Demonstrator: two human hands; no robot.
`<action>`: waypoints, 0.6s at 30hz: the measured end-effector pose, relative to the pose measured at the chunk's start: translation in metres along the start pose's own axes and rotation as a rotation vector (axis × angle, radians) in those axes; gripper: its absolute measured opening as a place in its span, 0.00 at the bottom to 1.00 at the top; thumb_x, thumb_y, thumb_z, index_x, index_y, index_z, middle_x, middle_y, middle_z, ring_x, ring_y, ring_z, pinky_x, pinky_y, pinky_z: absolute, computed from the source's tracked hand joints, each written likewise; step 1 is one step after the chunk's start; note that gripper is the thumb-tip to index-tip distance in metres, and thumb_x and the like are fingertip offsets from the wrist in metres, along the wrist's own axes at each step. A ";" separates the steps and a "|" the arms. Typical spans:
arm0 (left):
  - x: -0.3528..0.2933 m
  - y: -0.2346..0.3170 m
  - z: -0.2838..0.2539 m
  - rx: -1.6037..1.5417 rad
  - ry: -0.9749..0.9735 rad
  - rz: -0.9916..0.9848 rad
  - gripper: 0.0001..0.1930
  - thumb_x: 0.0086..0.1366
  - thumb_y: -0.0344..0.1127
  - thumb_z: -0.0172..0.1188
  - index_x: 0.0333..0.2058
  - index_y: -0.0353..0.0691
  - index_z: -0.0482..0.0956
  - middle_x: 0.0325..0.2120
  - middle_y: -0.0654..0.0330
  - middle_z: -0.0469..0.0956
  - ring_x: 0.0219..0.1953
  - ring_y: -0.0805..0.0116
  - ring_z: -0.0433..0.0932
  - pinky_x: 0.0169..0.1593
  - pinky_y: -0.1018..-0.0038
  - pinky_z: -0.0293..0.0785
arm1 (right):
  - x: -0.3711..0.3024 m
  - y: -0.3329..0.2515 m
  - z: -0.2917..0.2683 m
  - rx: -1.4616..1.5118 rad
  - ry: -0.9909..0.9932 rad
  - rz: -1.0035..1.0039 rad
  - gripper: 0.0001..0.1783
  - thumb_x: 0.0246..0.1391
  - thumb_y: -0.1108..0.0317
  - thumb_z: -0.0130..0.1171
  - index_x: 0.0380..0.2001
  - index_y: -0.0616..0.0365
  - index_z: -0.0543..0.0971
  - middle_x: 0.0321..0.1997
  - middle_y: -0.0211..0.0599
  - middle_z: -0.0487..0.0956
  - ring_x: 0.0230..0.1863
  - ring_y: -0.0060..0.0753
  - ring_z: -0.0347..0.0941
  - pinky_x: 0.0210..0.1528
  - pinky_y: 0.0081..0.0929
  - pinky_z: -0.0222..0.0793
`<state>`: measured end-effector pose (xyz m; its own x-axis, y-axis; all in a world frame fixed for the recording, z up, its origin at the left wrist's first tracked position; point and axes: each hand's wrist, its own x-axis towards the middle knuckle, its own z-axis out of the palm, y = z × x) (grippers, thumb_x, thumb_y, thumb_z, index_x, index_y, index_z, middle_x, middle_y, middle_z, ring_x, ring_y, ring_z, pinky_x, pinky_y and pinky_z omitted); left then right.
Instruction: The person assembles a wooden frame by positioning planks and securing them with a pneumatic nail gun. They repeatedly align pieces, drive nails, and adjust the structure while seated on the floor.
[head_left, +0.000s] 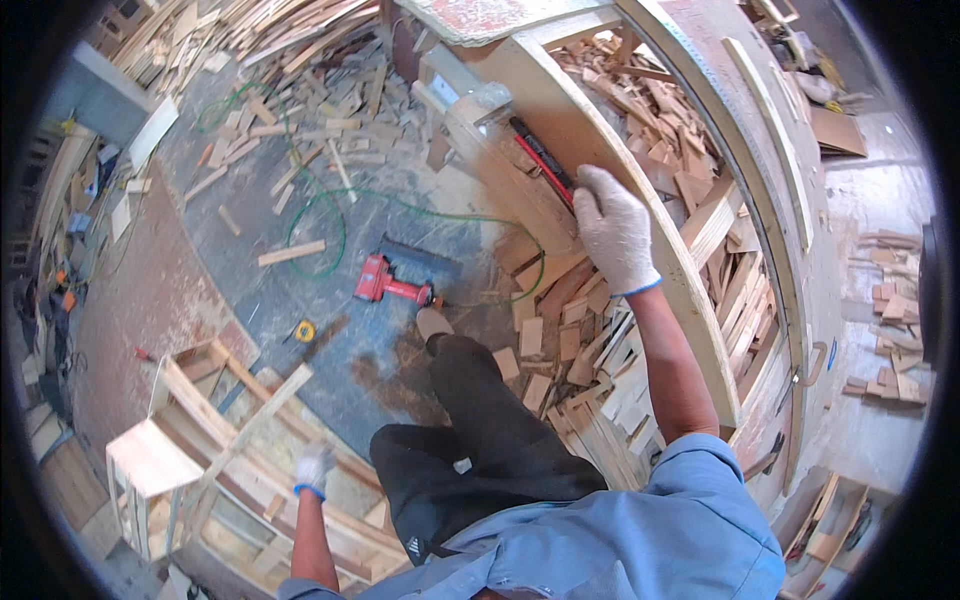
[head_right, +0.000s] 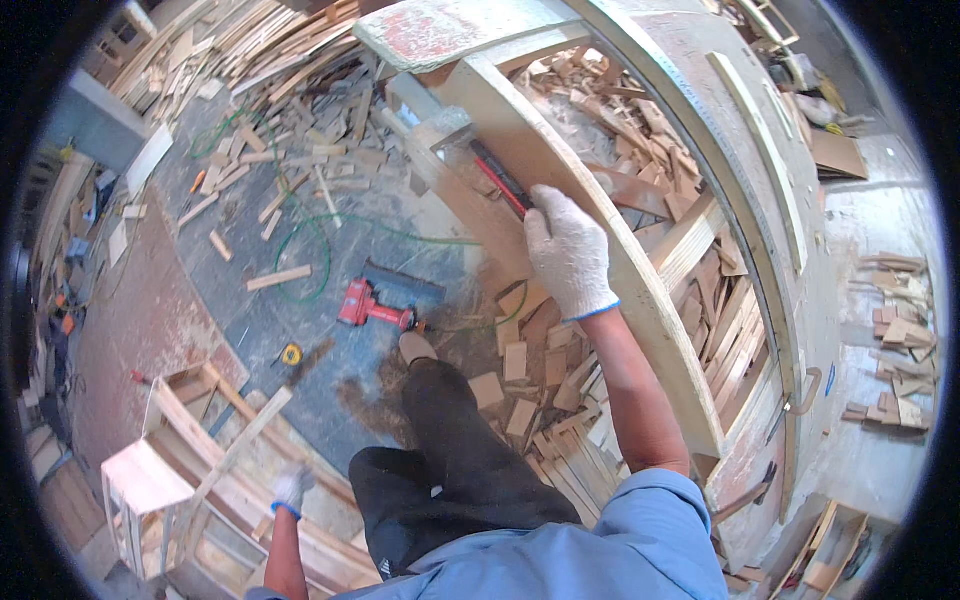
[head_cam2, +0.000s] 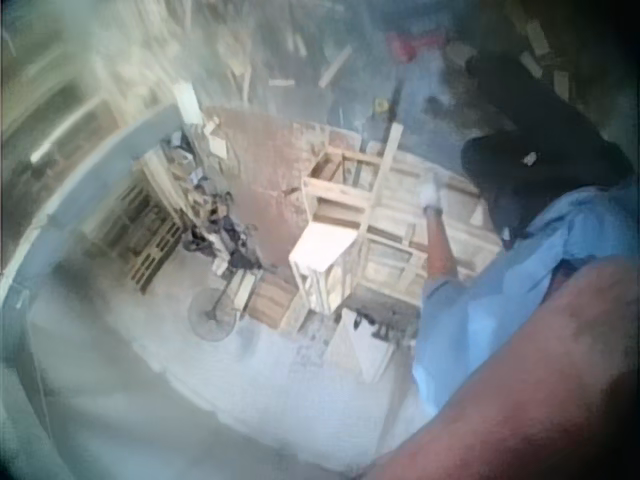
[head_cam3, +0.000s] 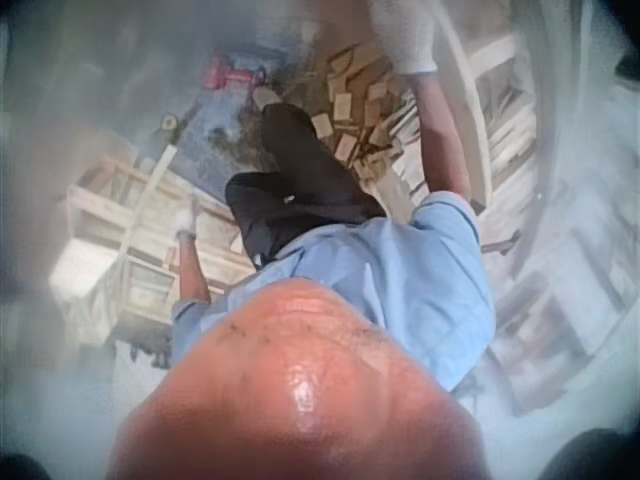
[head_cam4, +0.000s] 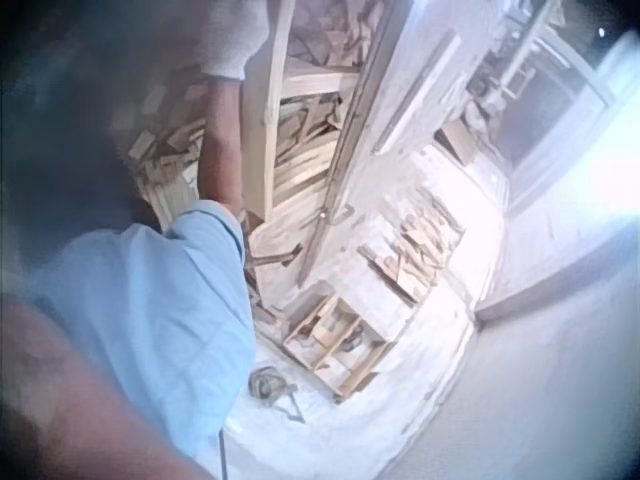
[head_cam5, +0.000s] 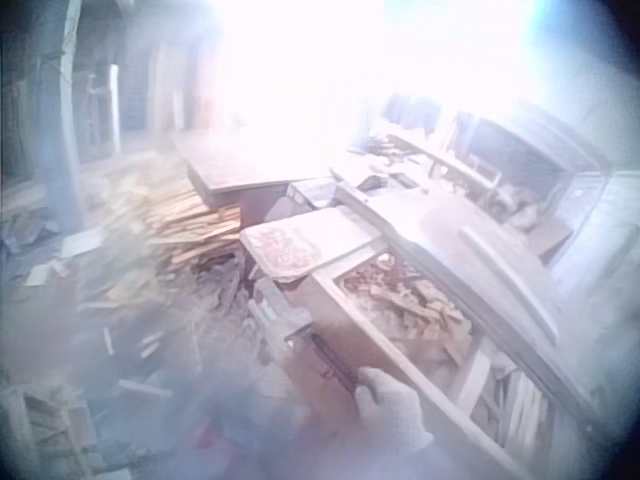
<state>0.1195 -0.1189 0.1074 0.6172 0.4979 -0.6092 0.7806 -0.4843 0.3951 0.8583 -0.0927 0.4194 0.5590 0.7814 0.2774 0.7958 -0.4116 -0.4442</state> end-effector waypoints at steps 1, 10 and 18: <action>0.014 0.055 -0.028 -0.626 -0.002 -0.252 0.19 0.69 0.44 0.58 0.53 0.39 0.78 0.44 0.55 0.82 0.44 0.64 0.82 0.48 0.66 0.79 | -0.004 0.012 0.007 -0.163 -0.064 0.011 0.17 0.61 0.64 0.55 0.50 0.61 0.80 0.41 0.53 0.83 0.40 0.51 0.83 0.46 0.42 0.78; -0.018 0.221 -0.125 -1.304 0.072 -0.485 0.26 0.73 0.49 0.54 0.59 0.34 0.75 0.49 0.56 0.82 0.48 0.67 0.82 0.52 0.68 0.78 | 0.025 0.010 0.058 -0.487 -0.414 0.154 0.16 0.62 0.53 0.52 0.42 0.50 0.81 0.43 0.50 0.83 0.44 0.60 0.80 0.46 0.56 0.74; -0.083 0.173 -0.010 -1.006 0.212 -0.624 0.15 0.71 0.43 0.52 0.32 0.39 0.80 0.28 0.61 0.81 0.30 0.67 0.79 0.35 0.67 0.75 | 0.035 0.042 0.047 -0.349 -0.578 0.077 0.25 0.61 0.58 0.54 0.53 0.67 0.77 0.50 0.63 0.80 0.52 0.64 0.76 0.53 0.47 0.70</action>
<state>0.2047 -0.2365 0.2332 0.0363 0.6004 -0.7988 0.6194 0.6138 0.4895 0.9008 -0.0603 0.3702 0.4800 0.8290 -0.2872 0.8414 -0.5276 -0.1169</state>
